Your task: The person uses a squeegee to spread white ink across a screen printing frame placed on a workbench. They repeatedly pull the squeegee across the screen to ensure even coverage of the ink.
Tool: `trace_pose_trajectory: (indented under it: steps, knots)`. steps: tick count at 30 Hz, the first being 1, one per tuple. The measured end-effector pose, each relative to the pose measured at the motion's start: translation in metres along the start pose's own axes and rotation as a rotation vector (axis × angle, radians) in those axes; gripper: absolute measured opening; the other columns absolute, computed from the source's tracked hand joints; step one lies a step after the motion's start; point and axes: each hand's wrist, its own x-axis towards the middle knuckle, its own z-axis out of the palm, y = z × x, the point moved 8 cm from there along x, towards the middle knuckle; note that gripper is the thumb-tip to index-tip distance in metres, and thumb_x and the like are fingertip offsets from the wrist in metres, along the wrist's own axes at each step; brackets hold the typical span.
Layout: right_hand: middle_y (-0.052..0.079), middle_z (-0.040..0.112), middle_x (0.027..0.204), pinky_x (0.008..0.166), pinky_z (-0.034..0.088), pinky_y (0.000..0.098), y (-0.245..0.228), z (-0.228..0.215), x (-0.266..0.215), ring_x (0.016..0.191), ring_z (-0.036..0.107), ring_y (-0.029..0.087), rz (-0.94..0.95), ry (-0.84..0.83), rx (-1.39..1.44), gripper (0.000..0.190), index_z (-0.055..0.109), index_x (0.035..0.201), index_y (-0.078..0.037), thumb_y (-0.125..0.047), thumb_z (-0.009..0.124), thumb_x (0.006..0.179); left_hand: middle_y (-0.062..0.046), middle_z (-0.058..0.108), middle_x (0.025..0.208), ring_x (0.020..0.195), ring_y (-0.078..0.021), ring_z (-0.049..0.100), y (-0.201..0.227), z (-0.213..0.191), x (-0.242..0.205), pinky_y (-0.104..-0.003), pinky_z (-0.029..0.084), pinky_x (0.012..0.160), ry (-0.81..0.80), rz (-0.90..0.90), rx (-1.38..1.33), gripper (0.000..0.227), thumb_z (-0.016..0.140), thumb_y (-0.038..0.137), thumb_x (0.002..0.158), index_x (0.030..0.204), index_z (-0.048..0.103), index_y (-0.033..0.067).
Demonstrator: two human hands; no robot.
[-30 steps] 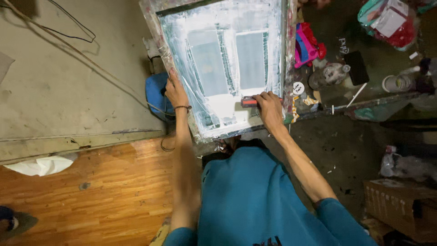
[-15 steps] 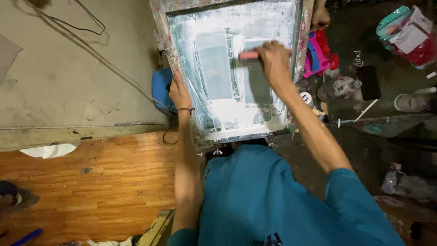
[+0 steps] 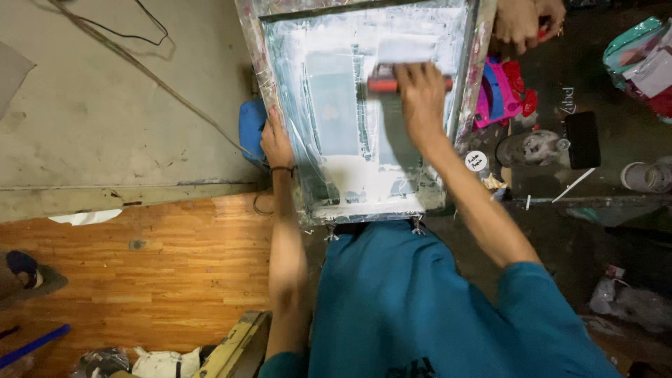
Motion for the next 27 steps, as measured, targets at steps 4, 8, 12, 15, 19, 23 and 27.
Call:
trace_pose_trajectory:
  steps: [4, 8, 12, 15, 19, 23, 27]
  knots:
    - [0.015, 0.070, 0.107, 0.082, 0.051, 0.0428, -0.025, -0.009, -0.075, 0.103, 0.063, 0.035, -0.100, -0.041, 0.005, 0.028, 0.073, 0.122, -0.009, -0.008, 0.068, 0.095, -0.020, 0.067, 0.136, 0.126, -0.0399, 0.063, -0.024, 0.010, 0.014, -0.050, 0.046, 0.111, -0.004, -0.014, -0.035, 0.068, 0.037, 0.063, 0.108, 0.141, 0.066, 0.0114]
    - [0.013, 0.069, 0.104, 0.085, 0.051, 0.0425, -0.028, 0.034, -0.160, 0.099, 0.064, 0.034, -0.118, -0.167, 0.088, 0.029, 0.071, 0.125, -0.008, -0.009, 0.063, 0.097, -0.020, 0.068, 0.136, 0.125, -0.0382, 0.065, -0.026, 0.012, 0.016, -0.051, 0.046, 0.110, -0.012, -0.084, -0.054, 0.071, 0.037, 0.067, 0.106, 0.144, 0.063, 0.0126]
    - [0.010, 0.066, 0.102, 0.093, 0.051, 0.0425, -0.016, 0.039, -0.181, 0.103, 0.063, 0.031, -0.021, -0.293, 0.223, 0.025, 0.070, 0.121, -0.010, -0.013, 0.056, 0.101, -0.020, 0.069, 0.134, 0.121, -0.0415, 0.066, -0.034, 0.017, 0.023, -0.053, 0.047, 0.106, -0.001, -0.053, -0.001, 0.071, 0.035, 0.066, 0.107, 0.146, 0.062, 0.0126]
    - [0.008, 0.066, 0.103, 0.095, 0.050, 0.0420, -0.013, 0.034, -0.169, 0.106, 0.062, 0.030, 0.031, -0.335, 0.319, 0.026, 0.070, 0.122, -0.013, -0.017, 0.050, 0.105, -0.034, 0.065, 0.130, 0.115, -0.0436, 0.068, -0.085, 0.038, 0.048, -0.052, 0.058, 0.094, 0.085, 0.787, 0.514, 0.044, 0.052, -0.003, 0.105, 0.148, 0.046, -0.0111]
    - [0.007, 0.066, 0.106, 0.099, 0.049, 0.0422, -0.013, 0.039, -0.171, 0.109, 0.061, 0.029, 0.044, -0.354, 0.249, 0.025, 0.070, 0.121, -0.015, -0.020, 0.051, 0.105, -0.025, 0.072, 0.119, 0.113, -0.0478, 0.065, -0.041, 0.016, 0.030, -0.059, 0.046, 0.104, 0.016, 0.003, 0.037, 0.063, 0.035, 0.059, 0.110, 0.141, 0.064, 0.0120]
    - [0.008, 0.066, 0.108, 0.096, 0.050, 0.0419, -0.012, 0.035, -0.170, 0.110, 0.060, 0.031, 0.075, -0.358, 0.290, 0.025, 0.071, 0.121, -0.014, -0.017, 0.052, 0.104, -0.026, 0.070, 0.123, 0.115, -0.0510, 0.062, -0.015, 0.010, 0.019, -0.062, 0.045, 0.100, 0.017, 0.038, 0.050, 0.062, 0.034, 0.053, 0.111, 0.136, 0.066, 0.0065]
    - [0.008, 0.065, 0.107, 0.093, 0.050, 0.0405, -0.012, 0.031, -0.169, 0.110, 0.059, 0.030, 0.072, -0.353, 0.304, 0.024, 0.071, 0.119, -0.015, -0.016, 0.053, 0.104, -0.024, 0.069, 0.125, 0.115, -0.0461, 0.064, -0.013, 0.010, 0.016, -0.056, 0.048, 0.101, -0.014, 0.155, 0.173, 0.046, 0.038, 0.032, 0.112, 0.144, 0.061, 0.0085]
